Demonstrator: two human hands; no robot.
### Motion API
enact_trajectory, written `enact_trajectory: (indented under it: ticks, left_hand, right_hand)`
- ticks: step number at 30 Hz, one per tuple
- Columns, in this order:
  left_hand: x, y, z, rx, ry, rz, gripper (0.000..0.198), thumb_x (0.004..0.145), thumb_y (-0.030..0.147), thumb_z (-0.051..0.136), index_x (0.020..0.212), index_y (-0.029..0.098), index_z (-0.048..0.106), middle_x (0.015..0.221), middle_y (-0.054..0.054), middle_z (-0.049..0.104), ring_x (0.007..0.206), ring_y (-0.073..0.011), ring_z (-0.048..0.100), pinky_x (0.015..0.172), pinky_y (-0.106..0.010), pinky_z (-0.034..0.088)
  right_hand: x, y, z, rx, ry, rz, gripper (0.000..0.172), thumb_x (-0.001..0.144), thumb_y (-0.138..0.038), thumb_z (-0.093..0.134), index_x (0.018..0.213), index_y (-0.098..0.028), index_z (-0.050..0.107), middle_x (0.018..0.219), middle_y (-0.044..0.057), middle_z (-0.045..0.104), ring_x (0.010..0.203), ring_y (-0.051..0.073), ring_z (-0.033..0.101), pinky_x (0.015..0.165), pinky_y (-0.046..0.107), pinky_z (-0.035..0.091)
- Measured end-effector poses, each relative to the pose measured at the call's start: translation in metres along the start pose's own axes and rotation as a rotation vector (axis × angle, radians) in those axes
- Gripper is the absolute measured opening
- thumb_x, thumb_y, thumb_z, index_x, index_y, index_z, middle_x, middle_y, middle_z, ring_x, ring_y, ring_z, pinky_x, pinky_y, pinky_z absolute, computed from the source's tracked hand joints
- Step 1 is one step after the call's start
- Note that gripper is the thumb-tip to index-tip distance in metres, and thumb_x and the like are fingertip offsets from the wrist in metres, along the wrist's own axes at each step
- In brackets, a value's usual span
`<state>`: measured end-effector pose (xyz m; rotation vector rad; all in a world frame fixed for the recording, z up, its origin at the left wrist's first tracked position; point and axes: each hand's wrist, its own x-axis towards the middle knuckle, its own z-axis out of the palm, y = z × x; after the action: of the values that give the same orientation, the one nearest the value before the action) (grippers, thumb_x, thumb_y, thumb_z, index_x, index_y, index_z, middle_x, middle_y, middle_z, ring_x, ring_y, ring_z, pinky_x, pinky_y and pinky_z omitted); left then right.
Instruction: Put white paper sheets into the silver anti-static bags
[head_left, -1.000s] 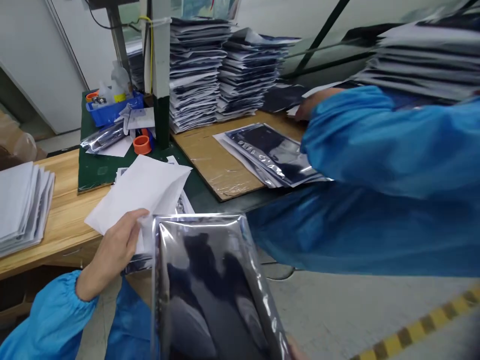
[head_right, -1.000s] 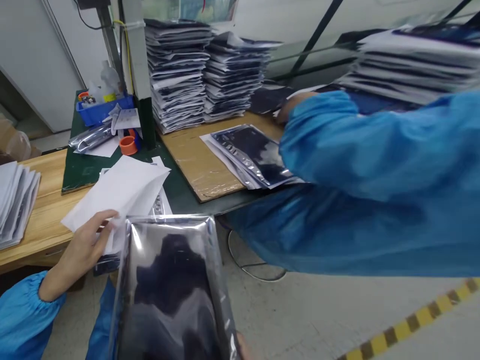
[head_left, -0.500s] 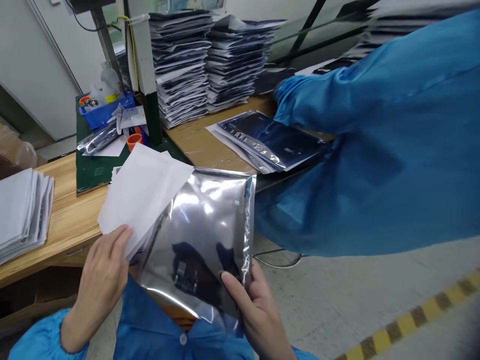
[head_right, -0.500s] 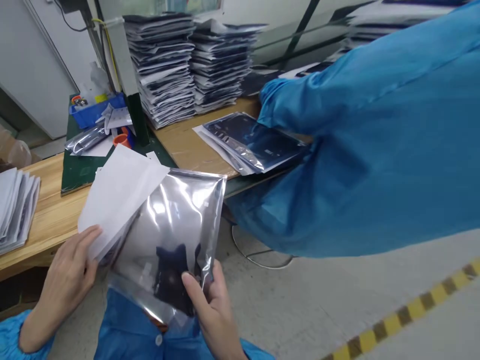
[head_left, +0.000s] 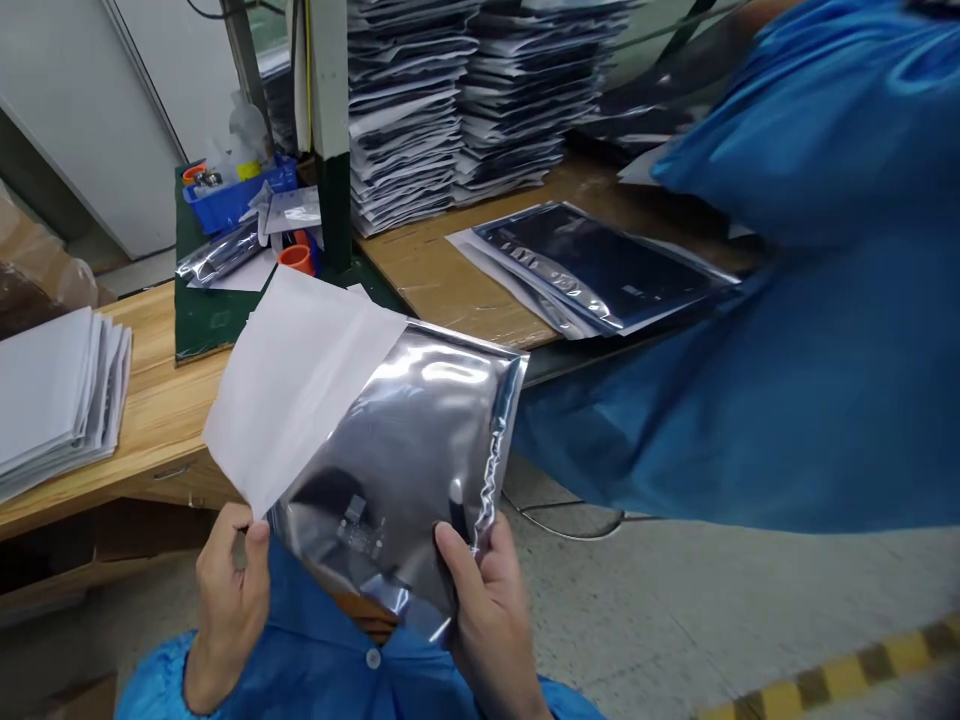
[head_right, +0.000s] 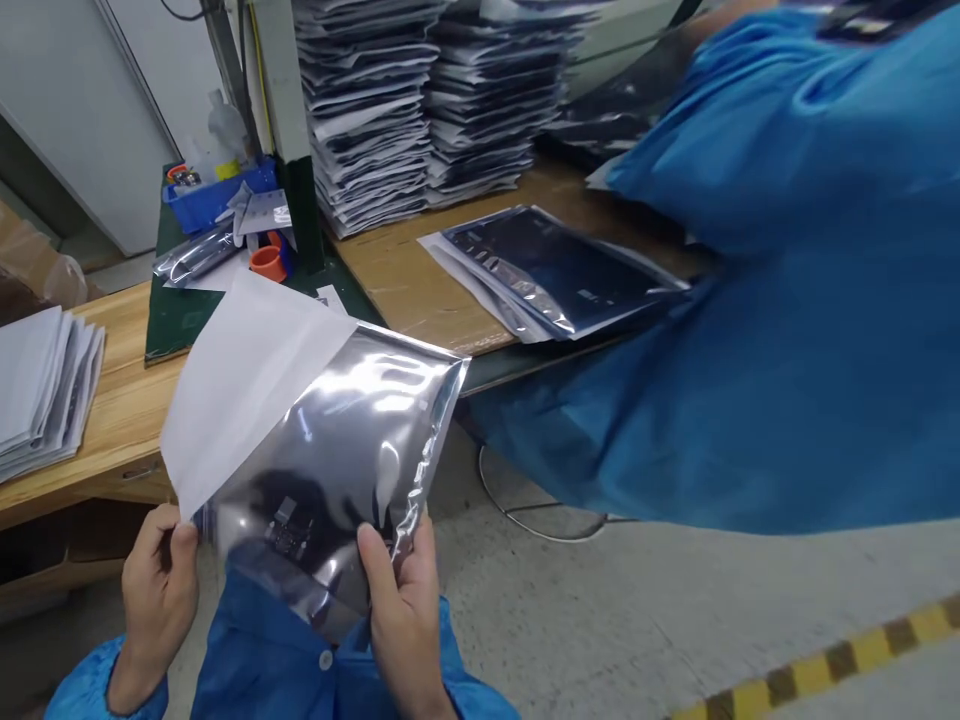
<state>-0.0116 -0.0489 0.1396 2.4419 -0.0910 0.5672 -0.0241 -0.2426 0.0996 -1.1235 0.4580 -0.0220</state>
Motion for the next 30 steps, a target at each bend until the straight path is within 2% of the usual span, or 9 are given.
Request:
enact_trajectory:
  ticks: [4, 6, 8, 11, 14, 18, 21, 26, 30]
  left_hand:
    - [-0.015, -0.001, 0.003, 0.050, -0.057, 0.303, 0.009, 0.087, 0.014, 0.053, 0.085, 0.022, 0.053, 0.071, 0.000, 0.057, 0.065, -0.0135, 0.052, 0.062, -0.026, 0.040]
    - [-0.025, 0.000, 0.003, -0.050, -0.111, 0.311, 0.010, 0.089, 0.020, 0.053, 0.079, 0.022, 0.054, 0.065, 0.000, 0.055, 0.061, -0.0138, 0.050, 0.059, -0.027, 0.038]
    - [-0.034, 0.001, 0.001, -0.316, 0.034, 0.105, 0.021, 0.090, 0.032, 0.051, 0.071, 0.022, 0.051, 0.059, 0.001, 0.047, 0.055, -0.0129, 0.044, 0.054, -0.027, 0.036]
    - [-0.039, 0.003, -0.006, -0.785, 0.288, -0.421, 0.034, 0.083, 0.060, 0.051, 0.083, 0.026, 0.056, 0.073, 0.000, 0.055, 0.067, -0.0150, 0.053, 0.058, -0.027, 0.045]
    - [-0.037, -0.001, -0.017, -0.950, 0.236, -0.827, 0.068, 0.071, 0.083, 0.037, 0.108, 0.030, 0.059, 0.101, -0.005, 0.067, 0.099, -0.0265, 0.061, 0.074, -0.038, 0.055]
    - [-0.043, -0.026, -0.038, -0.818, 0.421, -1.148, 0.054, 0.077, 0.057, 0.061, 0.123, 0.030, 0.054, 0.120, -0.002, 0.064, 0.125, -0.0253, 0.049, 0.094, -0.035, 0.053]
    - [-0.066, -0.061, -0.055, -0.737, 0.473, -1.176, 0.052, 0.079, 0.044, 0.065, 0.127, 0.028, 0.051, 0.133, -0.001, 0.056, 0.129, -0.0226, 0.045, 0.107, -0.034, 0.042]
    - [-0.116, -0.125, -0.061, -0.525, 0.407, -1.084, 0.073, 0.064, 0.053, 0.076, 0.125, 0.023, 0.050, 0.132, -0.007, 0.056, 0.132, -0.0258, 0.041, 0.113, -0.038, 0.031]
    - [-0.136, -0.156, -0.040, -0.483, 0.199, -1.089, 0.075, 0.056, 0.060, 0.078, 0.114, 0.018, 0.055, 0.122, -0.014, 0.062, 0.126, -0.0298, 0.048, 0.109, -0.043, 0.036]
  right_hand:
    - [-0.006, 0.001, 0.011, 0.029, 0.053, 0.026, 0.054, 0.080, -0.049, 0.063, 0.128, -0.030, 0.045, 0.125, 0.006, 0.059, 0.116, 0.026, 0.056, 0.101, 0.040, 0.046]
    - [-0.011, 0.004, 0.017, 0.023, 0.050, 0.020, 0.058, 0.080, -0.049, 0.063, 0.130, -0.029, 0.042, 0.123, 0.007, 0.061, 0.113, 0.026, 0.058, 0.097, 0.039, 0.049]
    - [-0.018, 0.012, 0.021, 0.046, 0.014, 0.017, 0.067, 0.083, -0.046, 0.061, 0.139, -0.028, 0.031, 0.124, 0.009, 0.061, 0.111, 0.025, 0.060, 0.095, 0.038, 0.051]
    - [-0.039, 0.037, 0.024, 0.067, -0.053, 0.003, 0.076, 0.086, -0.042, 0.059, 0.147, -0.029, 0.016, 0.130, 0.009, 0.058, 0.117, 0.025, 0.058, 0.096, 0.038, 0.051]
    - [-0.064, 0.068, 0.021, -0.032, -0.164, -0.025, 0.077, 0.084, -0.040, 0.062, 0.147, -0.027, 0.019, 0.122, 0.009, 0.065, 0.115, 0.024, 0.060, 0.093, 0.036, 0.053]
    - [-0.078, 0.090, 0.005, -0.323, -0.558, -0.111, 0.058, 0.065, -0.039, 0.081, 0.119, -0.025, 0.063, 0.098, 0.008, 0.075, 0.092, 0.029, 0.069, 0.085, 0.039, 0.057]
    - [-0.057, 0.092, -0.018, -0.455, -0.783, -0.076, 0.029, 0.063, -0.040, 0.082, 0.088, -0.028, 0.076, 0.092, 0.006, 0.077, 0.086, 0.030, 0.070, 0.083, 0.041, 0.056]
    - [0.002, 0.103, -0.048, -0.293, -0.469, 0.125, 0.035, 0.084, -0.054, 0.056, 0.095, -0.025, 0.073, 0.089, 0.006, 0.077, 0.089, 0.025, 0.070, 0.087, 0.043, 0.054]
    - [0.028, 0.113, -0.026, -0.151, -0.393, 0.176, 0.042, 0.081, -0.058, 0.057, 0.101, -0.023, 0.071, 0.102, 0.007, 0.075, 0.099, 0.023, 0.067, 0.092, 0.040, 0.051]
